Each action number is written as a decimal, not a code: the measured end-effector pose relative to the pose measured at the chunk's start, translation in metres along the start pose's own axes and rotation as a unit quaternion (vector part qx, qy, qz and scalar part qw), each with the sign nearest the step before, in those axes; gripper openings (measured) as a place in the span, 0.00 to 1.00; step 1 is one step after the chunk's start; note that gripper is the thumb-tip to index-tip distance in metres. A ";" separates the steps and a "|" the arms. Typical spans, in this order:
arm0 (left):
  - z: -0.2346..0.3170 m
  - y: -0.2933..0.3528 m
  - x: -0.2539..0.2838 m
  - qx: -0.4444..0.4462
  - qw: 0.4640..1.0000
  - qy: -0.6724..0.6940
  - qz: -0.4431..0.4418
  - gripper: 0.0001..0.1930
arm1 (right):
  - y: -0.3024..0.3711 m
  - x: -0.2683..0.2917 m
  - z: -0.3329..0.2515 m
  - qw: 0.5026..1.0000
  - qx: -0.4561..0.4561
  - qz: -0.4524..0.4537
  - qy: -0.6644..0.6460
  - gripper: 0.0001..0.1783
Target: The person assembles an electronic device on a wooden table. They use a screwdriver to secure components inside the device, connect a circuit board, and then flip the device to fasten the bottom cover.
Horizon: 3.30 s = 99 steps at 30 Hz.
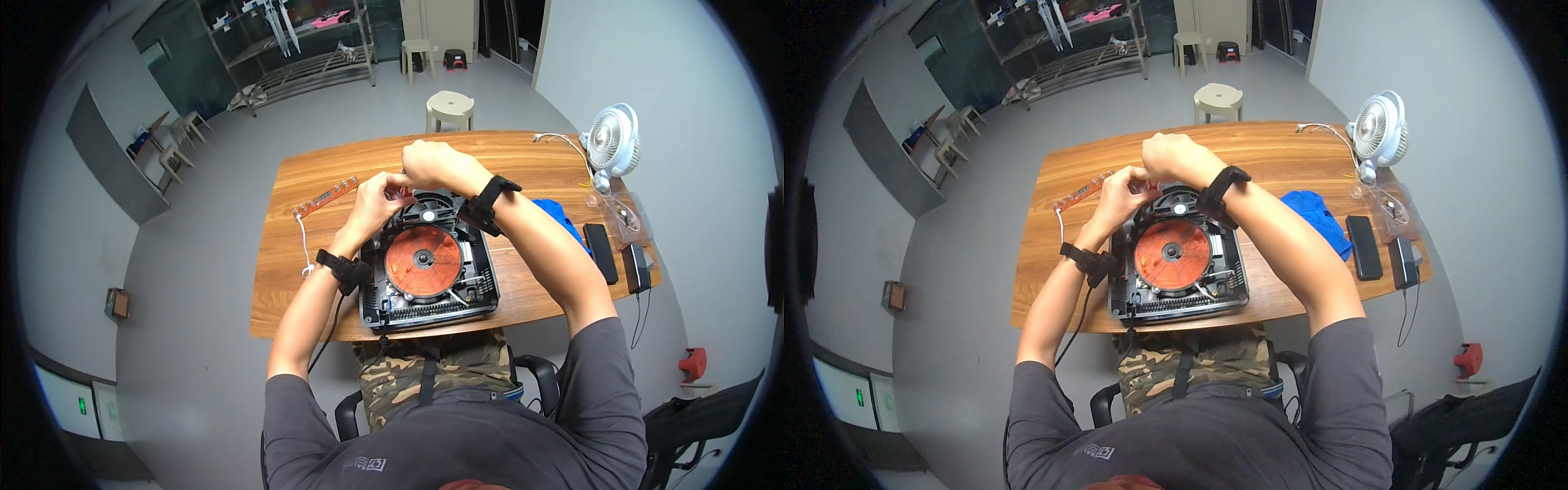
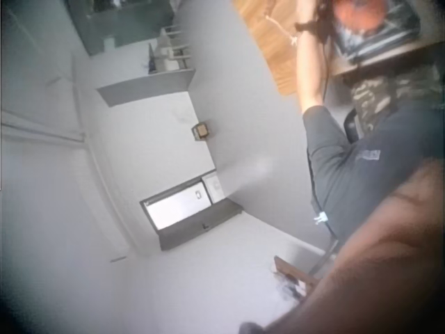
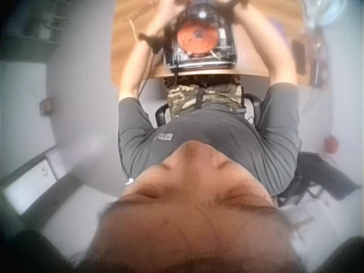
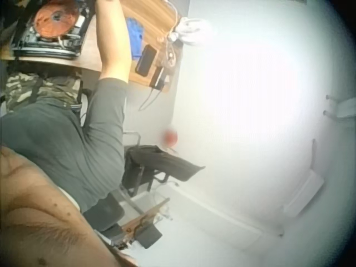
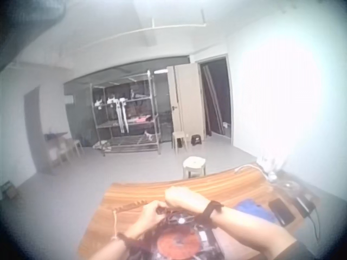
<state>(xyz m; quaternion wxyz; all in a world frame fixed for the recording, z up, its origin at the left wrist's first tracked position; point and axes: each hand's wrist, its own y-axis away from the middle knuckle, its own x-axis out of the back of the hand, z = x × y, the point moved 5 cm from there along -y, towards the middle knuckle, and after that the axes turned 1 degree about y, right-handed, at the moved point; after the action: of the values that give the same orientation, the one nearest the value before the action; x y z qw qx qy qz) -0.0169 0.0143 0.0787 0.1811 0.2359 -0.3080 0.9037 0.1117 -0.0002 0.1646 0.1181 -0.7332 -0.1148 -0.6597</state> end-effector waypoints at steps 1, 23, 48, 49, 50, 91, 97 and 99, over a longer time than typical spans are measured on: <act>0.001 0.001 0.000 -0.011 1.000 0.011 0.018 0.16 | 0.002 0.001 0.000 1.000 0.000 -0.002 0.002 0.30; -0.004 -0.003 0.012 0.033 0.999 0.026 -0.004 0.15 | -0.012 0.004 -0.016 0.995 0.068 0.029 0.074 0.25; 0.001 0.001 0.023 0.144 0.986 -0.070 -0.039 0.16 | -0.021 -0.002 -0.033 0.994 0.089 0.052 0.047 0.20; 0.001 0.000 0.022 0.149 0.985 -0.062 -0.055 0.15 | -0.023 -0.003 -0.031 0.994 0.080 0.051 0.052 0.20; -0.002 -0.001 0.021 0.130 0.990 -0.040 -0.025 0.15 | -0.025 -0.004 -0.029 0.995 0.071 0.051 0.058 0.20; -0.016 0.004 0.020 0.109 0.994 -0.012 0.029 0.16 | -0.019 0.000 -0.039 0.993 0.020 0.082 0.078 0.24; -0.003 0.005 0.023 0.091 0.995 -0.044 0.000 0.15 | -0.006 0.008 -0.036 0.991 0.100 0.001 0.093 0.21; -0.006 0.002 0.022 0.102 0.994 -0.038 -0.013 0.15 | -0.008 0.008 -0.032 0.992 0.105 -0.012 0.066 0.22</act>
<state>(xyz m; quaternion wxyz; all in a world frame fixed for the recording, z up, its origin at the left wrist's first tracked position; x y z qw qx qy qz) -0.0378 0.0211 0.0851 0.1560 0.2917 -0.2180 0.9182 0.0795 -0.0026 0.1756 0.1940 -0.6704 -0.1844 -0.6921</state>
